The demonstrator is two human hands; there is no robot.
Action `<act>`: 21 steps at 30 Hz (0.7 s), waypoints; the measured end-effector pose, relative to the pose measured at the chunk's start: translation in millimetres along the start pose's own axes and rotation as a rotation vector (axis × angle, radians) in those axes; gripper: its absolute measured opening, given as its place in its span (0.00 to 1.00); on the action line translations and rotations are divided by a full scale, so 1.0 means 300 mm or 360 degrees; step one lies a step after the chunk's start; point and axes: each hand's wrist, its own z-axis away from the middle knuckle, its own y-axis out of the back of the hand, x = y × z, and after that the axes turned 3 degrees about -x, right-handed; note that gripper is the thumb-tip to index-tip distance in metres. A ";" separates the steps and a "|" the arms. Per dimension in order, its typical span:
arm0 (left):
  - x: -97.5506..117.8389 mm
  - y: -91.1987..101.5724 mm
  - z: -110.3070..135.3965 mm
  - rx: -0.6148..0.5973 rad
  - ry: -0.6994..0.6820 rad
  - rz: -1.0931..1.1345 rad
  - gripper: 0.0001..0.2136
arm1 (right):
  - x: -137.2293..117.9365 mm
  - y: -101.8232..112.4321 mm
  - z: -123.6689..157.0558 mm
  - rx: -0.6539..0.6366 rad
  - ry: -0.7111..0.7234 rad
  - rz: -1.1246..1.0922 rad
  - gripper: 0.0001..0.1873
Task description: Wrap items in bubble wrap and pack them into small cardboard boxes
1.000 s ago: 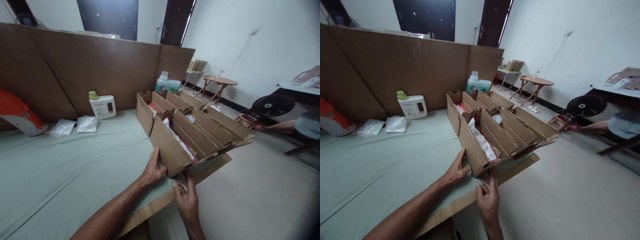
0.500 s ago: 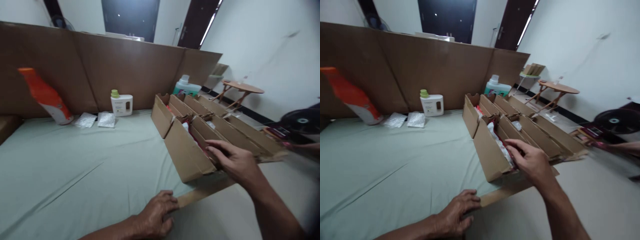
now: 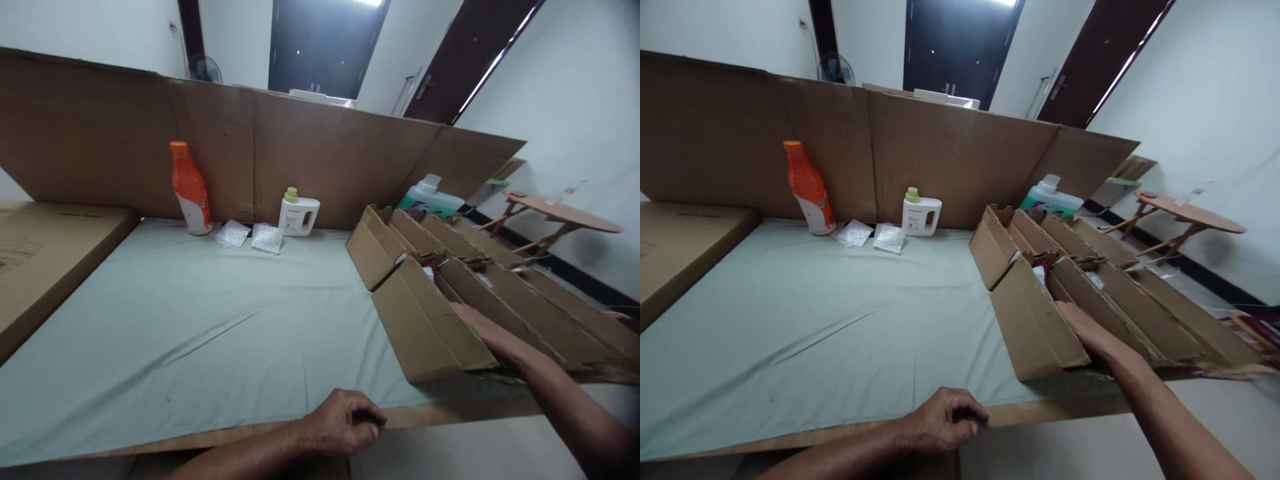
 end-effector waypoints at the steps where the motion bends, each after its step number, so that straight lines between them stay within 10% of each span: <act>1: 0.000 -0.002 0.000 -0.0001 0.0014 0.0033 0.17 | -0.012 0.012 0.010 -0.0057 0.0009 0.0001 0.16; 4: 0.000 0.004 0.015 0.0011 0.0097 0.0185 0.17 | -0.054 0.076 0.063 0.0051 0.0011 0.0075 0.09; 10: 0.034 0.122 0.117 0.0263 0.0116 0.0601 0.21 | -0.208 0.150 0.234 0.1478 0.0164 -0.0326 0.07; 12: 0.068 0.172 0.151 0.0417 0.0009 0.0734 0.34 | -0.299 0.038 0.299 0.1331 0.0479 -0.0413 0.06; 14: 0.105 0.211 0.179 0.0629 -0.0086 0.0891 0.46 | -0.396 -0.143 0.357 0.0706 0.0766 -0.0333 0.05; 17: 0.145 0.255 0.226 0.0820 -0.0017 0.0971 0.41 | -0.502 -0.398 0.406 0.0046 0.1075 -0.0232 0.06; 21: 0.136 0.324 0.316 0.0897 0.0284 0.0808 0.25 | -0.472 -0.367 0.397 -0.0099 0.1072 -0.0340 0.10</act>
